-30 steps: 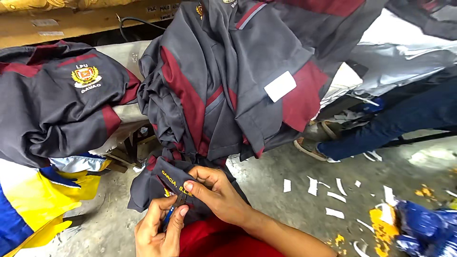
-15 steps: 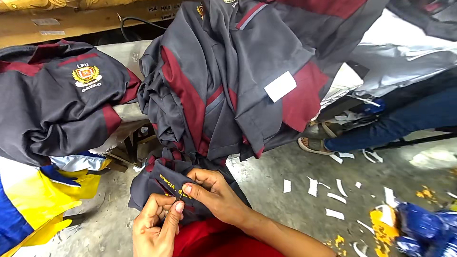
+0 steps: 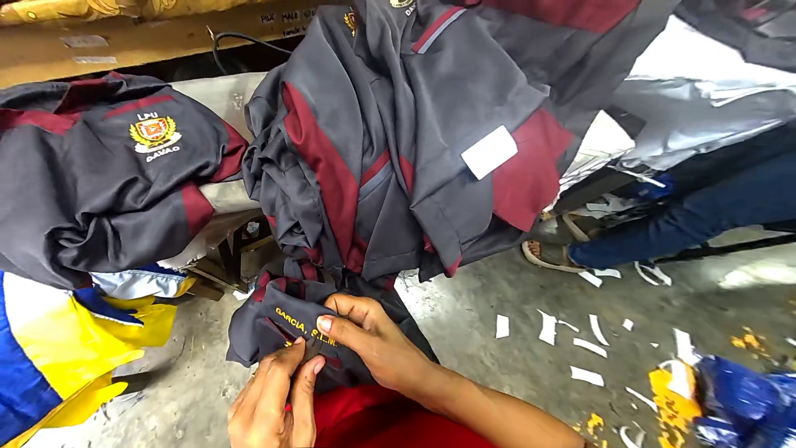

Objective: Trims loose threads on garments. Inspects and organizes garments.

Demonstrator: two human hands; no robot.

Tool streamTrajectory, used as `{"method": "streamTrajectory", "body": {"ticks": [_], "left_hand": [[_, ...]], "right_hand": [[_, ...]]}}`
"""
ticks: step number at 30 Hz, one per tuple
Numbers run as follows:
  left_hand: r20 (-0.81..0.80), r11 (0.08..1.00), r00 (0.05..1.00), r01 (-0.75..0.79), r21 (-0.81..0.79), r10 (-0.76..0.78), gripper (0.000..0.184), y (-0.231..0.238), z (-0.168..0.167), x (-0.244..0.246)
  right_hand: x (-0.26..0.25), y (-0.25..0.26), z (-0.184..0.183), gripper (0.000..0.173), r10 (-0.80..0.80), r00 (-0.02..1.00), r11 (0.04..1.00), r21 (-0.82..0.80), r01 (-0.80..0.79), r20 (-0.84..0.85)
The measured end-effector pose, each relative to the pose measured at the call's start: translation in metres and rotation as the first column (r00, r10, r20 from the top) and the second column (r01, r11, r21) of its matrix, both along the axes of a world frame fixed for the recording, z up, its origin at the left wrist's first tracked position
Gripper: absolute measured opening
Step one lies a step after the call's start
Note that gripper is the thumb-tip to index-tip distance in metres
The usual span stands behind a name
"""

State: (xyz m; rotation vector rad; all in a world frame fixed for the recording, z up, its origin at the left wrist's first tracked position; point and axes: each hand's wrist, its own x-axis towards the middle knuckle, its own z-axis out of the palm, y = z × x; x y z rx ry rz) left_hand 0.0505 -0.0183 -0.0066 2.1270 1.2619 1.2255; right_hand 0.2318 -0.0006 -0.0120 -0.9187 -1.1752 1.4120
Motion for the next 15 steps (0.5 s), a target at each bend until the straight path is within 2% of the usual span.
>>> {"method": "streamTrajectory", "body": {"ticks": [15], "left_hand": [[0.060,1.000,0.998,0.018,0.014,-0.019,0.022,0.0008,-0.0055,-0.0008]], "right_hand": [[-0.0064,-0.0042,-0.0022,0.018,-0.062,0.995,0.997,0.038,0.065,-0.079]]}}
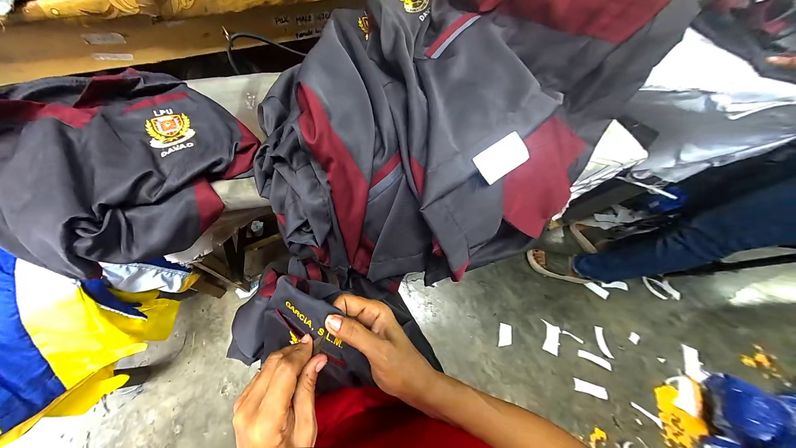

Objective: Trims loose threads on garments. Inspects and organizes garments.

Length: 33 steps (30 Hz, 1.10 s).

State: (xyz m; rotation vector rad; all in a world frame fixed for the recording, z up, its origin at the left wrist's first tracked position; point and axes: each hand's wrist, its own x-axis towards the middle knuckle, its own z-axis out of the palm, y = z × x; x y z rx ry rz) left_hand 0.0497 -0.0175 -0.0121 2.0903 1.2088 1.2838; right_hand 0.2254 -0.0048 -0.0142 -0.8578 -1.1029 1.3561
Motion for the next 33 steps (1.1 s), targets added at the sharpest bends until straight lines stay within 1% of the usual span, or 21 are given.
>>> {"method": "streamTrajectory", "body": {"ticks": [5,8,10,14,16,20,22,25,27,33], "left_hand": [[0.069,0.999,0.997,0.027,-0.038,-0.025,0.021,0.001,-0.003,-0.003],[0.044,0.999,0.999,0.031,-0.020,-0.030,0.023,0.002,-0.003,-0.004],[0.025,0.999,0.999,0.031,-0.011,-0.030,0.020,0.002,-0.002,-0.004],[0.062,0.999,0.998,0.008,-0.040,-0.005,0.021,0.003,0.000,-0.006],[0.085,0.997,0.996,0.009,-0.080,-0.003,0.025,0.001,0.004,-0.009],[0.156,0.968,0.983,0.125,-0.216,-0.092,0.023,-0.008,0.012,-0.006],[0.170,0.958,0.980,0.144,-0.248,-0.104,0.023,-0.009,0.011,-0.002],[0.170,0.959,0.981,0.135,-0.250,-0.094,0.024,-0.008,0.009,-0.001],[0.163,0.961,0.983,0.129,-0.245,-0.090,0.025,-0.008,0.008,-0.001],[0.073,0.970,0.995,0.076,-0.229,-0.061,0.026,-0.012,0.014,-0.002]], "right_hand": [[0.000,0.001,0.001,0.019,0.010,1.000,1.000,-0.027,-0.010,-0.016],[0.000,0.002,0.001,0.019,0.019,1.000,0.999,-0.027,-0.020,-0.022],[0.000,0.002,0.000,0.018,0.033,0.999,0.999,-0.014,-0.033,-0.010],[0.004,0.005,-0.001,0.017,0.045,0.999,0.999,0.002,-0.045,0.004],[0.007,0.007,-0.002,0.015,0.034,0.999,0.999,0.015,-0.034,0.021],[0.010,0.008,-0.004,0.014,0.003,0.999,0.999,0.039,-0.004,0.032],[0.011,0.007,-0.003,0.014,0.004,0.999,0.999,0.043,-0.006,0.037],[0.015,0.006,-0.002,0.014,0.039,0.999,0.997,0.059,-0.040,0.015],[0.018,0.005,0.000,0.019,0.062,0.998,0.995,0.077,-0.062,-0.001],[0.017,0.002,0.006,0.021,-0.026,0.996,0.993,0.118,0.015,0.089]]}}
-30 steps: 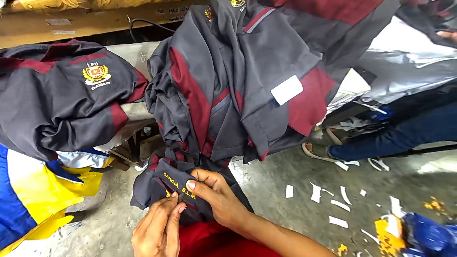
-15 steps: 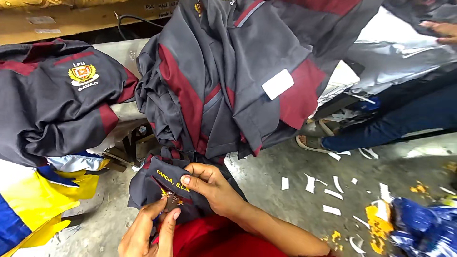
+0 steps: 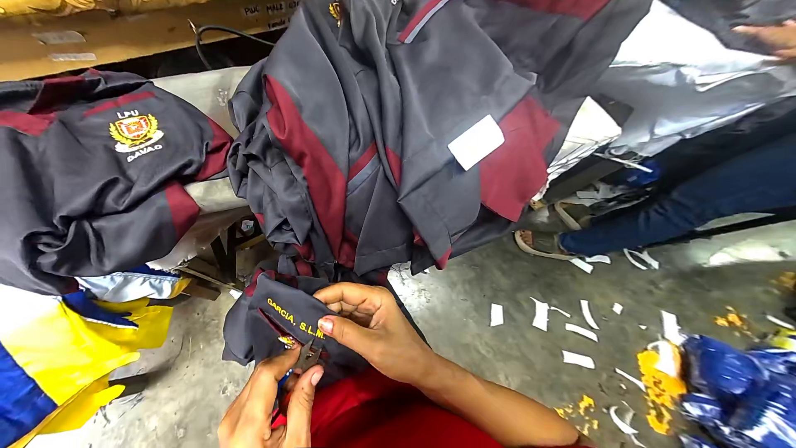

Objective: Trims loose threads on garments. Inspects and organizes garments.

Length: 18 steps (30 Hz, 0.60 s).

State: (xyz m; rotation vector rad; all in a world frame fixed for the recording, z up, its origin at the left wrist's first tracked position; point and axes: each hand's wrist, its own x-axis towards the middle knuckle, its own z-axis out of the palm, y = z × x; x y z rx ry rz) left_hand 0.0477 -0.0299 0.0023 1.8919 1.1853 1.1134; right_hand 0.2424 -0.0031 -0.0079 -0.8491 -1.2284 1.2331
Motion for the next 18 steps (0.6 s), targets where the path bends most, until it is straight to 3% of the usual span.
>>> {"method": "streamTrajectory", "body": {"ticks": [18], "left_hand": [[-0.056,1.000,0.998,-0.013,-0.005,0.012,0.027,-0.0020,0.0021,0.0015]], "right_hand": [[-0.0038,-0.0055,0.0023,0.021,-0.054,0.996,0.996,0.075,0.049,0.067]]}}
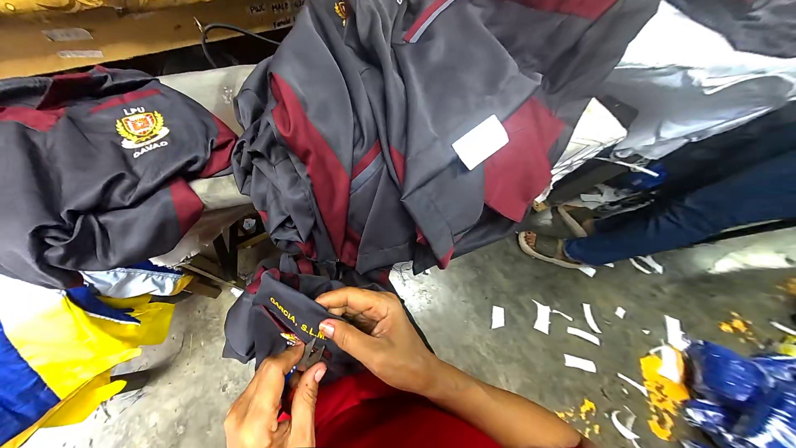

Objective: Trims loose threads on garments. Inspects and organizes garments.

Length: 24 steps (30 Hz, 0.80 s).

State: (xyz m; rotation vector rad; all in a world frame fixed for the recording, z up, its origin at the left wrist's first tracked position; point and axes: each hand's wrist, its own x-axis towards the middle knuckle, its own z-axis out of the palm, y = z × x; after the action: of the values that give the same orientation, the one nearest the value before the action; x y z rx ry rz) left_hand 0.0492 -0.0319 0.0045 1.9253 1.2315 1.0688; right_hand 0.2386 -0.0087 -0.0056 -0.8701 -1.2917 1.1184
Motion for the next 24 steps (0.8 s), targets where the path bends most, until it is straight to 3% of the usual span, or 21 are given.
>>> {"method": "streamTrajectory", "body": {"ticks": [14,20,24], "left_hand": [[-0.019,1.000,1.000,0.005,-0.019,-0.005,0.026,0.0020,0.0001,-0.0006],[0.352,0.968,0.936,0.105,-0.229,-0.019,0.022,0.0044,0.0015,0.0030],[0.464,0.955,0.885,0.167,-0.243,-0.036,0.021,0.0069,-0.0041,0.0022]], "right_hand": [[-0.0009,0.0009,-0.0001,0.021,-0.012,1.000,1.000,-0.006,0.013,0.007],[-0.0033,0.0009,-0.0003,0.021,-0.032,0.999,0.999,0.000,0.032,-0.026],[-0.0022,0.0026,0.0000,0.021,-0.020,0.997,1.000,-0.017,0.019,-0.070]]}}
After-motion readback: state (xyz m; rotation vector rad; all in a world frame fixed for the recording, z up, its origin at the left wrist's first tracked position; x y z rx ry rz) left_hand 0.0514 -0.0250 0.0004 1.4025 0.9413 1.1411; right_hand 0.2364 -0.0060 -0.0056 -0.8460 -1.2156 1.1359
